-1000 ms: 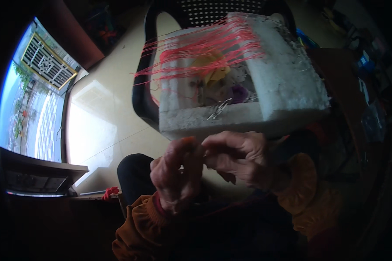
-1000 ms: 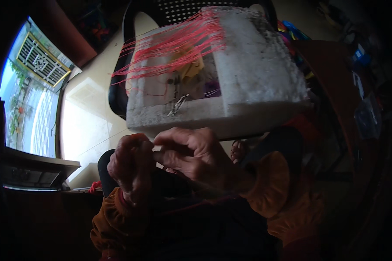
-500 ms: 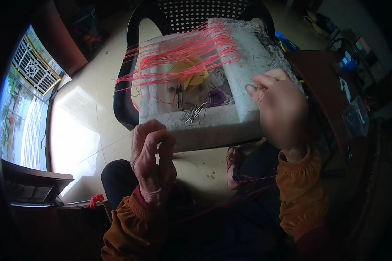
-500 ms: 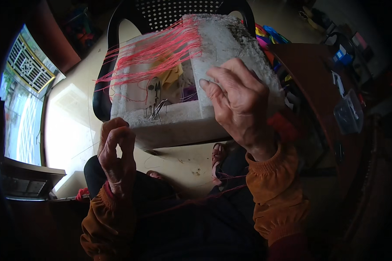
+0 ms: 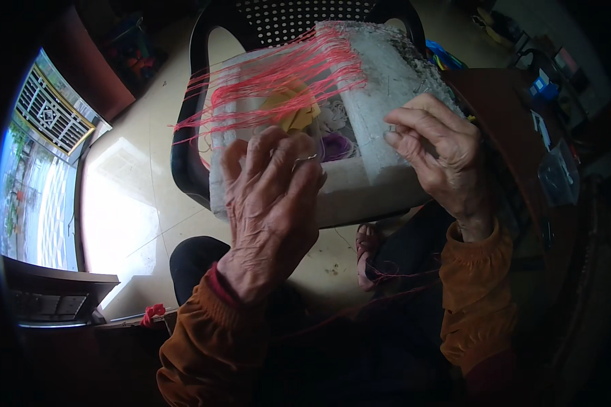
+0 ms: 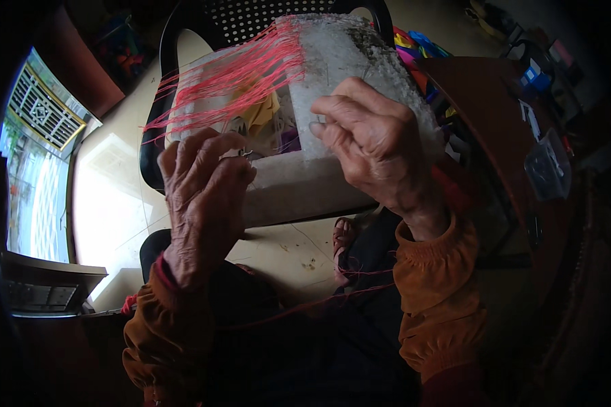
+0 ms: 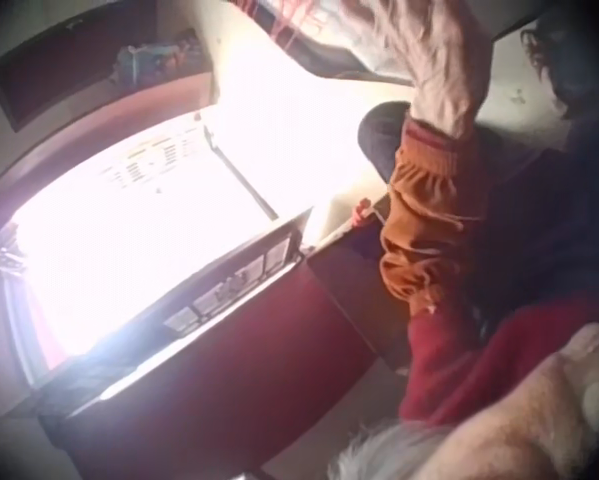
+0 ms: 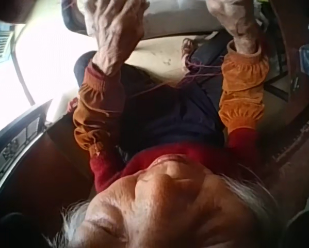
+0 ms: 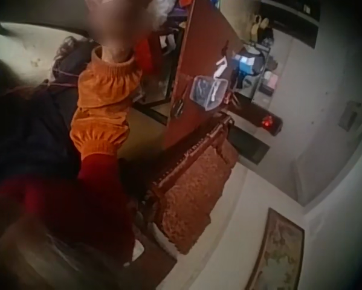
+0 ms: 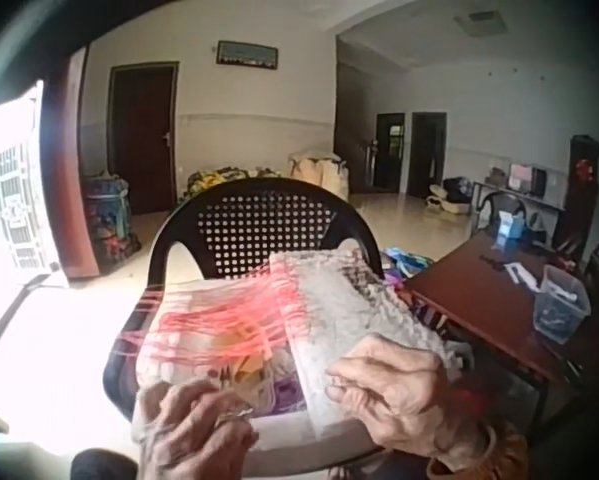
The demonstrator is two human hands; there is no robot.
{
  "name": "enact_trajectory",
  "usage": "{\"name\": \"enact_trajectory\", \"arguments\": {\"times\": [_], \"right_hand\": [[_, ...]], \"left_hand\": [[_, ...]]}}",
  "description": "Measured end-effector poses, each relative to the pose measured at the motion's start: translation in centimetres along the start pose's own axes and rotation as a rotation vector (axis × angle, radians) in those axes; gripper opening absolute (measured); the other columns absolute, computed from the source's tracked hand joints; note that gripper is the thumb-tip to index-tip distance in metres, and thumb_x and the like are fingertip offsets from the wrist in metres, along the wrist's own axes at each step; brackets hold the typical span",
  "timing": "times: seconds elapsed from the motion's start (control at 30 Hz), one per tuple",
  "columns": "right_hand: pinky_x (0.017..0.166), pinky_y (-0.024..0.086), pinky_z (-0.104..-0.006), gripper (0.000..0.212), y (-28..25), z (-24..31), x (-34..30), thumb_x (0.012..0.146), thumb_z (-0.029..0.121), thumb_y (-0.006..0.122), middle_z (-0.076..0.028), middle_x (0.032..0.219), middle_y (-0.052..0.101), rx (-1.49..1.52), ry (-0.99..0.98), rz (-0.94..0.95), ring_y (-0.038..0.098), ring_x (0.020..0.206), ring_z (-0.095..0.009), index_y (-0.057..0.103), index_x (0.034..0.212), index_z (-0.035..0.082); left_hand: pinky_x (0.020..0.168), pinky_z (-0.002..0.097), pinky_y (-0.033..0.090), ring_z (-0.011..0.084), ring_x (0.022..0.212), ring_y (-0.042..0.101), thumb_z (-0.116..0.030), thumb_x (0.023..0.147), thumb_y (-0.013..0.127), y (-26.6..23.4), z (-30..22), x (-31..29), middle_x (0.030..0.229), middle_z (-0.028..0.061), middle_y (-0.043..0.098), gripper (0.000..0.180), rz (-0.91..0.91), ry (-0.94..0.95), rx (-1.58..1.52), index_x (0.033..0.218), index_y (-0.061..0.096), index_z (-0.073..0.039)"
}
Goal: The recorder is untangling pink yarn from a foam block and placing small portions into plastic bags.
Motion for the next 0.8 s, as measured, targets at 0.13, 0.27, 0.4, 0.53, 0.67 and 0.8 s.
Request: {"name": "enact_trajectory", "arguments": {"times": [0.13, 0.27, 0.4, 0.53, 0.67, 0.8], "right_hand": [[0.060, 0.047, -0.0230, 0.012, 0.1, -0.1, 0.1, 0.077, -0.005, 0.063, -0.006, 0.077, 0.056, -0.061, -0.082, 0.051, 0.056, 0.067, -0.013, 0.061, 0.089, -0.004], [0.057, 0.047, -0.0255, 0.013, 0.2, -0.6, 0.1, 0.076, -0.007, 0.062, -0.008, 0.076, 0.055, -0.222, -0.234, 0.051, 0.056, 0.064, -0.017, 0.060, 0.089, -0.003], [0.055, 0.046, -0.0274, 0.012, 0.5, 0.0, 0.2, 0.077, -0.007, 0.061, -0.010, 0.074, 0.053, -0.267, -0.221, -0.021, 0.056, 0.063, -0.020, 0.058, 0.088, -0.003], [0.053, 0.044, -0.0283, 0.009, 0.2, 0.5, 0.3, 0.079, -0.005, 0.060, -0.010, 0.073, 0.052, -0.312, -0.238, -0.112, 0.055, 0.062, -0.021, 0.055, 0.086, -0.003], [0.052, 0.043, -0.0321, 0.013, -0.3, 0.4, 0.3, 0.076, -0.007, 0.059, -0.011, 0.072, 0.047, -0.301, -0.249, -0.202, 0.053, 0.059, -0.026, 0.052, 0.083, 0.001], [0.051, 0.043, -0.0320, 0.013, -0.6, 0.4, 0.1, 0.076, -0.006, 0.060, -0.011, 0.072, 0.048, -0.291, -0.223, -0.219, 0.052, 0.059, -0.026, 0.052, 0.083, 0.000]], "left_hand": [[0.082, 0.0428, 0.035, 0.0277, 0.097, 0.051, -0.006, 0.062, 0.060, 0.2, -0.6, 0.7, 0.100, 0.0122, 0.055, 0.016, 0.120, 0.058, 0.104, 0.077, 0.056, -0.002], [0.080, 0.0400, 0.037, 0.0266, 0.095, 0.053, -0.004, 0.066, 0.061, 0.9, -0.8, 0.9, 0.096, 0.0095, 0.058, 0.012, 0.178, 0.088, 0.085, 0.077, 0.057, -0.003], [0.076, 0.0383, 0.038, 0.0262, 0.091, 0.053, -0.003, 0.064, 0.059, 1.5, -0.1, 0.8, 0.092, 0.0089, 0.057, 0.013, 0.180, 0.070, -0.011, 0.077, 0.056, -0.003], [0.072, 0.0365, 0.037, 0.0250, 0.086, 0.051, -0.002, 0.063, 0.057, 2.3, 1.1, 0.2, 0.087, 0.0089, 0.053, 0.015, 0.170, 0.044, -0.176, 0.078, 0.055, -0.002], [0.070, 0.0350, 0.038, 0.0248, 0.083, 0.052, 0.000, 0.065, 0.058, 2.3, 1.3, -0.1, 0.086, 0.0090, 0.053, 0.014, 0.099, 0.009, -0.258, 0.078, 0.055, -0.003], [0.070, 0.0350, 0.040, 0.0261, 0.081, 0.053, 0.002, 0.066, 0.059, 2.0, 1.2, -0.3, 0.086, 0.0098, 0.053, 0.015, 0.085, -0.047, -0.306, 0.079, 0.055, -0.002]]}}
Point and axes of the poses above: each hand's wrist, its own x-axis towards the middle knuckle, its own y-axis out of the palm, z = x × y, the point moved 3 cm from there along x, towards the middle knuckle
